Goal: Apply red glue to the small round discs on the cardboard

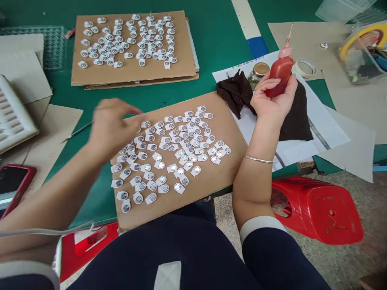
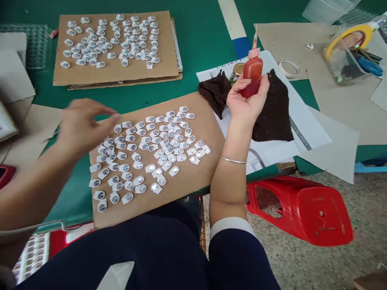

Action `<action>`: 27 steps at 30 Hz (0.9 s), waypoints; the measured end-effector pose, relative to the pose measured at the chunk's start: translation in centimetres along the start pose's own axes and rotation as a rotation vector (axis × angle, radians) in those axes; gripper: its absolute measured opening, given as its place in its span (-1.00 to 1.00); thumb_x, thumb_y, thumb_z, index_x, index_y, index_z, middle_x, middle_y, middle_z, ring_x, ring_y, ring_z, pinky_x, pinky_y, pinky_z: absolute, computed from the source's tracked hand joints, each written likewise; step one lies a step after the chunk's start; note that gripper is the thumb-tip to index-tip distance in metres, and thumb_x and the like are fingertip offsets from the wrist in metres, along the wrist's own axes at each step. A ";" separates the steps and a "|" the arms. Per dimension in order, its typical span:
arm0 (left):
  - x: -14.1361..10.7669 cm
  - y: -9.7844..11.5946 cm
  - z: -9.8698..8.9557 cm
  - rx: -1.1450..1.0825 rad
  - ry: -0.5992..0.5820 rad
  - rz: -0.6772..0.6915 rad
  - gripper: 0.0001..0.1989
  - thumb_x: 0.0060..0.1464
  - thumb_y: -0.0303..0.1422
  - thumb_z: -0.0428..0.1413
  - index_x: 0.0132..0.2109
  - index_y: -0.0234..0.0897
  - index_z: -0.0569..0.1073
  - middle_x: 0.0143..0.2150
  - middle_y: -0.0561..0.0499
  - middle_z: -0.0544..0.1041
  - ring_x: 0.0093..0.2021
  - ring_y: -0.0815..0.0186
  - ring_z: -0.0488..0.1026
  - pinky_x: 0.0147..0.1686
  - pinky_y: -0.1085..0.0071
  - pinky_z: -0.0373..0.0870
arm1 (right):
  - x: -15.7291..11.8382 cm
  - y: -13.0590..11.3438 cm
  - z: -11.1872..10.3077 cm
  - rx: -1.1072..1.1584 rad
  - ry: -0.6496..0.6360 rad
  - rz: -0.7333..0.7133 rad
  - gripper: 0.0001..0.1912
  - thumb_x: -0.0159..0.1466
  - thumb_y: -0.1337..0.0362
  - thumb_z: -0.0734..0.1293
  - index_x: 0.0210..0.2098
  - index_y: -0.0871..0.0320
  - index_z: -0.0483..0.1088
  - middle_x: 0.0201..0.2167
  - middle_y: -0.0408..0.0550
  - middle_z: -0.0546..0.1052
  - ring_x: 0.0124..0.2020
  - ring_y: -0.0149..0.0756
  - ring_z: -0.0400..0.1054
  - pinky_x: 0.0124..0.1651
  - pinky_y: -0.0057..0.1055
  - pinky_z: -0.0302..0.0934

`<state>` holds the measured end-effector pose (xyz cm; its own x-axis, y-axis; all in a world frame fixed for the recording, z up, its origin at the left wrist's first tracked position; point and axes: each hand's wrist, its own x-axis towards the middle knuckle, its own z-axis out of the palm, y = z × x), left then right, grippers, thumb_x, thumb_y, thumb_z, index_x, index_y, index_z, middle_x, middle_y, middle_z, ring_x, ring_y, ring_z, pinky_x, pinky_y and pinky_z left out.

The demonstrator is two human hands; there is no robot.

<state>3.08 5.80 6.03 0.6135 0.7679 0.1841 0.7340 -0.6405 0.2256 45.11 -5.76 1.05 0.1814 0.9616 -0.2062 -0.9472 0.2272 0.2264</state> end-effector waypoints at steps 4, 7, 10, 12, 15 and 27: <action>2.9 9.2 2.8 -0.102 -0.242 0.183 -0.77 0.11 -0.24 0.04 -0.32 -0.29 0.51 -0.29 -0.07 0.47 -0.14 0.19 0.36 -0.06 0.24 0.26 | 0.3 -0.4 -0.4 0.137 -0.032 -0.048 -0.31 -0.05 0.02 0.30 0.10 -0.10 0.23 -0.38 0.02 0.42 -0.19 -0.11 0.12 -0.07 -0.07 0.09; 3.9 13.1 4.8 -0.060 -0.353 0.242 -0.75 0.11 -0.25 0.03 -0.33 -0.33 0.50 -0.27 -0.10 0.45 -0.11 0.14 0.36 -0.04 0.21 0.26 | 0.9 -1.0 -1.2 0.106 -0.063 -0.086 -0.35 -0.01 0.03 0.29 0.09 -0.10 0.25 -0.33 0.03 0.44 -0.20 -0.11 0.12 -0.07 -0.07 0.08; 4.4 14.5 6.0 0.017 -0.385 0.228 -0.69 0.12 -0.21 0.01 -0.36 -0.37 0.49 -0.28 -0.14 0.44 -0.10 0.08 0.37 -0.06 0.18 0.28 | 1.8 -1.2 -2.0 -0.150 -0.121 -0.196 -0.41 0.04 0.05 0.24 0.07 0.00 0.26 -0.37 -0.01 0.45 -0.15 -0.21 0.15 -0.02 -0.19 0.11; 4.6 14.9 6.6 0.074 -0.406 0.209 -0.65 0.11 -0.17 0.01 -0.37 -0.39 0.49 -0.30 -0.17 0.45 -0.10 0.04 0.37 -0.08 0.16 0.29 | 2.1 -1.0 -2.2 -0.342 -0.133 -0.307 -0.44 0.00 0.06 0.27 -0.01 0.09 0.30 -0.39 -0.05 0.45 -0.09 -0.31 0.15 0.04 -0.34 0.12; 4.8 15.2 7.4 0.143 -0.435 0.168 -0.63 0.08 -0.14 0.03 -0.31 -0.42 0.48 -0.27 -0.22 0.46 -0.09 -0.02 0.37 -0.07 0.11 0.28 | 2.2 -0.2 -2.1 -0.632 -0.053 -0.491 -0.42 -0.23 0.04 0.38 -0.21 0.12 0.37 -0.29 -0.05 0.46 0.05 -0.39 0.09 0.13 -0.54 0.11; 5.3 16.6 7.5 0.027 -0.524 0.015 -0.72 -0.03 -0.21 0.18 -0.29 -0.37 0.49 -0.20 -0.16 0.47 -0.05 0.00 0.40 -0.01 0.12 0.28 | 1.0 1.7 -0.3 -0.445 -0.007 -0.459 -0.45 0.06 0.04 0.19 -0.01 0.16 0.32 -0.39 0.01 0.46 0.05 -0.35 0.13 0.18 -0.42 0.08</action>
<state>20.67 -0.74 3.61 0.6826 0.6584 -0.3172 0.7269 -0.6568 0.2008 43.62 -4.47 0.94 0.5953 0.7827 -0.1817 -0.7914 0.5321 -0.3007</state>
